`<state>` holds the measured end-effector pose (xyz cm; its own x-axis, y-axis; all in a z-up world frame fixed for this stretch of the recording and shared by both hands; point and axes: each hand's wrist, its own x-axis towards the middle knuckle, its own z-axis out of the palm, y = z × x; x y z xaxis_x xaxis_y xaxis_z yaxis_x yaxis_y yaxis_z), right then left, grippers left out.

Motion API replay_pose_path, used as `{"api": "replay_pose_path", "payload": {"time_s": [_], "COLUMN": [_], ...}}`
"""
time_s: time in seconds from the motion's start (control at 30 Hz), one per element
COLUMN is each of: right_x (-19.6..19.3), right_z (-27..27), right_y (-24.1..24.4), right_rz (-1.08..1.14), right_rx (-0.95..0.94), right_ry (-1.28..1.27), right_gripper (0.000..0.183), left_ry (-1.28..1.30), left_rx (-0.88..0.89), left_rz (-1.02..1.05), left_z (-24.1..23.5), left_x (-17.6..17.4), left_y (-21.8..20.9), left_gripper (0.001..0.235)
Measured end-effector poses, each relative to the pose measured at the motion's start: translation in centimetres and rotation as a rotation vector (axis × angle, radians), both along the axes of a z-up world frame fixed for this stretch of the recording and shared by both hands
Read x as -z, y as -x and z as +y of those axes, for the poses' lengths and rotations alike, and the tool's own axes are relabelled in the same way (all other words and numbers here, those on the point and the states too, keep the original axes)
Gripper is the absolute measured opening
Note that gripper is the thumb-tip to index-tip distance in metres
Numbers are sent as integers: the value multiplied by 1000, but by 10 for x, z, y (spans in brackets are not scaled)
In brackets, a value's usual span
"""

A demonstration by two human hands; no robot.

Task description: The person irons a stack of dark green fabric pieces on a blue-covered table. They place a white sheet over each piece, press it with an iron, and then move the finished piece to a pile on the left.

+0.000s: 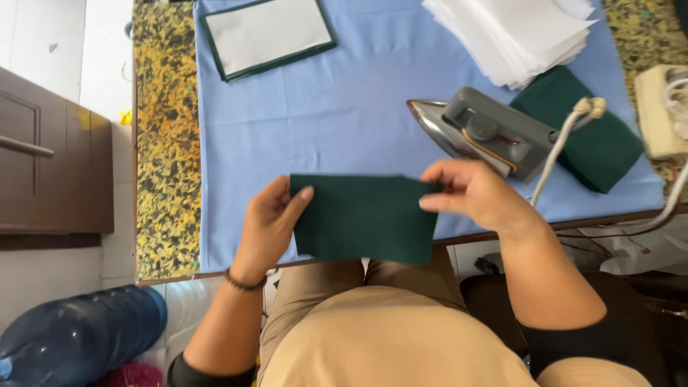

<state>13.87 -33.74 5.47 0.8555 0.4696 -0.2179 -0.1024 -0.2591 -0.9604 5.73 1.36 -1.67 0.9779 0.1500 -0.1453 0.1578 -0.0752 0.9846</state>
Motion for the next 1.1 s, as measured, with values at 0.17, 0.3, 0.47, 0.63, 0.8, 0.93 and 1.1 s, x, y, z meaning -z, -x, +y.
{"api": "replay_pose_path", "payload": {"time_s": [0.17, 0.3, 0.47, 0.63, 0.8, 0.93, 1.1], "right_x": [35, 56, 53, 63, 35, -74, -98], "right_z": [35, 32, 36, 38, 28, -9, -112], "right_y": [-24, -28, -29, -21, 2, -36, -159], "right_rz": [-56, -248, -404, -1153, -1162, -1217, -1051], "right_rx": [173, 226, 246, 195, -49, 32, -45], "right_ry": [102, 234, 345, 555, 556, 557, 1108], "right_gripper": [33, 28, 21, 20, 20, 14, 15], "left_ry": [-293, -476, -720, -1192, -1168, -1123, -1160], "left_rx": [-18, 1, -1, -133, 100, 58, -5], "left_rz": [39, 23, -105, -457, -516, -479, -526], "left_z": [-1, -6, -12, -14, -18, -20, -22], "left_x": [-10, -27, -42, -31, -41, -38, -36], "left_y": [-29, -32, -32, -16, 21, 35, 35], "left_gripper": [21, 23, 16, 47, 32, 34, 23]}}
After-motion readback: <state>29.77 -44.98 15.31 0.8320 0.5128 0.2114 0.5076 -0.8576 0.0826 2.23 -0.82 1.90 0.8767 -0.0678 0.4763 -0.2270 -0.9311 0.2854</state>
